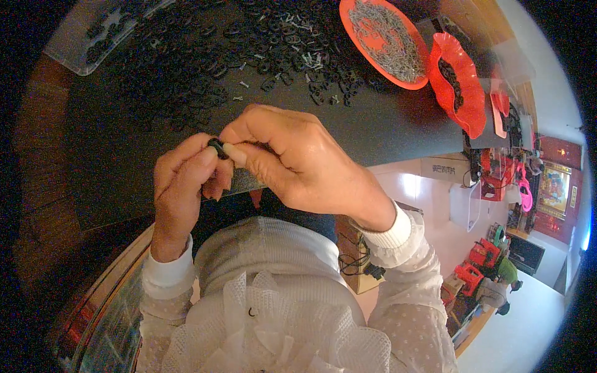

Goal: The person assembles small black plastic buckles by hand, inserting metal pins into them.

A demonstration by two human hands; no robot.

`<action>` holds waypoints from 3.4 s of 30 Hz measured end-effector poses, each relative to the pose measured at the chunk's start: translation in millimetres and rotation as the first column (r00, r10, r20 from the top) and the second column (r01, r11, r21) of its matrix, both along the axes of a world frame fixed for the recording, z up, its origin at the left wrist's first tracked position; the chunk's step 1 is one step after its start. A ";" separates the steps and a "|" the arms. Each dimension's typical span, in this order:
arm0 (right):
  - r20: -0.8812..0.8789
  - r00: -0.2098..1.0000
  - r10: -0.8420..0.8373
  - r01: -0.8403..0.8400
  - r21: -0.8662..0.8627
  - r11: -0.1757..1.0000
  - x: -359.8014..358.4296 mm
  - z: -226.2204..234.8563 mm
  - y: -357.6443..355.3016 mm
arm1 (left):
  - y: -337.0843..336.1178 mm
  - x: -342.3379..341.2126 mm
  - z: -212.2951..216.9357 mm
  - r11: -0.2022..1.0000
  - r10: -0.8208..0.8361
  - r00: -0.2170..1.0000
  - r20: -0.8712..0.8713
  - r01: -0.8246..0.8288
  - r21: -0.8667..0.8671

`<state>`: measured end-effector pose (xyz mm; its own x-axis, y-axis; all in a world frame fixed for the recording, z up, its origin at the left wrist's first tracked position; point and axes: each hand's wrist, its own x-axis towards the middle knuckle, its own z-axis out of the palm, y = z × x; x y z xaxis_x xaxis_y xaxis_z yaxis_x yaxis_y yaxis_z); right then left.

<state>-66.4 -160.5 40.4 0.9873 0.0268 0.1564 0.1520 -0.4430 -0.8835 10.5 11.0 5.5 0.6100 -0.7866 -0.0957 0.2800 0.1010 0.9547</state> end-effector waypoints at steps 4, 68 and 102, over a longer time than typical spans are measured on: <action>0.019 1.000 0.007 -0.007 0.042 0.999 -0.8 -2.7 1.7 | 0.7 1.7 -2.7 0.999 -0.020 1.000 -0.003 0.020 -0.027; 0.250 0.963 0.102 0.045 -0.520 0.853 -22.3 2.4 9.4 | 3.7 -8.4 2.7 0.998 0.002 0.953 0.304 -0.022 0.063; 0.131 0.983 0.130 -0.065 -0.416 0.907 -28.1 1.8 13.1 | 7.7 -18.3 6.4 0.998 0.020 0.818 0.575 -0.051 0.038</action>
<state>-94.5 -147.4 42.2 0.9415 0.2153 0.2592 0.3310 -0.7356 -0.5910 -7.8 18.7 11.9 0.5938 -0.7673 0.2421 -0.3229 0.0484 0.9452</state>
